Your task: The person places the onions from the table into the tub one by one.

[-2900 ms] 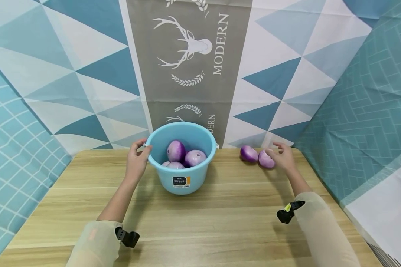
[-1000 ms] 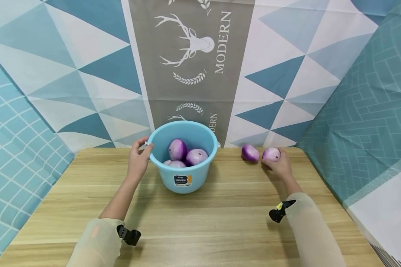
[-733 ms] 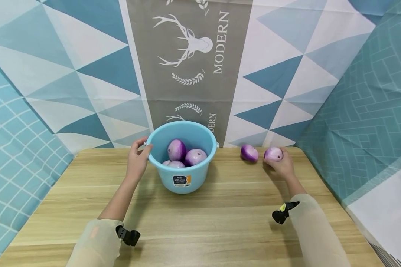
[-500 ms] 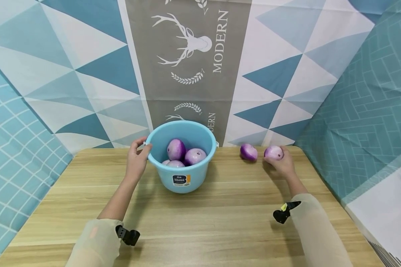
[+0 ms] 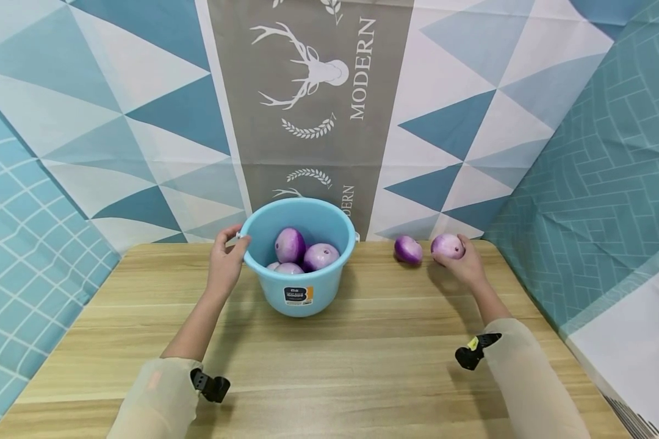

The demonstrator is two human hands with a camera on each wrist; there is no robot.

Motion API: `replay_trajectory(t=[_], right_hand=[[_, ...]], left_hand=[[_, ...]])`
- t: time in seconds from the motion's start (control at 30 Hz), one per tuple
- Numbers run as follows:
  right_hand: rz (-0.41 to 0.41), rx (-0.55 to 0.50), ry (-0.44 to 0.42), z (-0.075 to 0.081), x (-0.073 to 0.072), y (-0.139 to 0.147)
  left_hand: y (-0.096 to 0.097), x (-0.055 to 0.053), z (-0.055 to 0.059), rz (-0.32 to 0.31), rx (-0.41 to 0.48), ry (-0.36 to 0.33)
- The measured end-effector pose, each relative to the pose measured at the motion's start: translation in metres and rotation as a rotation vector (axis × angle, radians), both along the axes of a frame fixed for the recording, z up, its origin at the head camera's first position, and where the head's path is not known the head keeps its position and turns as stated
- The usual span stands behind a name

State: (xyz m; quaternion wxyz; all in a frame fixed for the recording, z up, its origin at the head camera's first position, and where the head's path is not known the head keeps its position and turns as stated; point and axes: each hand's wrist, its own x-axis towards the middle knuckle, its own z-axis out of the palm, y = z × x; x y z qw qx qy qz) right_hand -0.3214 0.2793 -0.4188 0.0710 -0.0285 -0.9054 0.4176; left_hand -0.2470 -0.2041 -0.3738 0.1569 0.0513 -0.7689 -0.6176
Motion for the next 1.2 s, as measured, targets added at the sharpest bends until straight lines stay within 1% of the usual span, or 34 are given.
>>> replay_trajectory(t=[0.17,0.33,0.43,0.6,0.87,1.2], right_hand=[[-0.001,0.009,0.010,0.003,0.002,-0.001],[0.006,-0.032,0.022,0.008,0.003,-0.003],[0.011,-0.038,0.032,0.011,0.004,-0.006],[0.007,-0.008,0.037,0.017,0.006,-0.011],[0.015,-0.022,0.061,0.026,0.009,-0.017],[0.041,0.002,0.080,0.039,0.013,-0.027]], left_hand=[[0.000,-0.001,0.000,-0.001,0.013,-0.005],[-0.001,-0.001,-0.001,0.000,0.015,-0.009],[0.000,0.000,0.000,0.005,0.015,-0.005],[0.001,0.001,0.001,0.008,0.010,-0.001],[0.001,0.001,0.001,0.009,0.008,-0.014],[0.002,0.000,0.003,0.013,0.009,-0.003]])
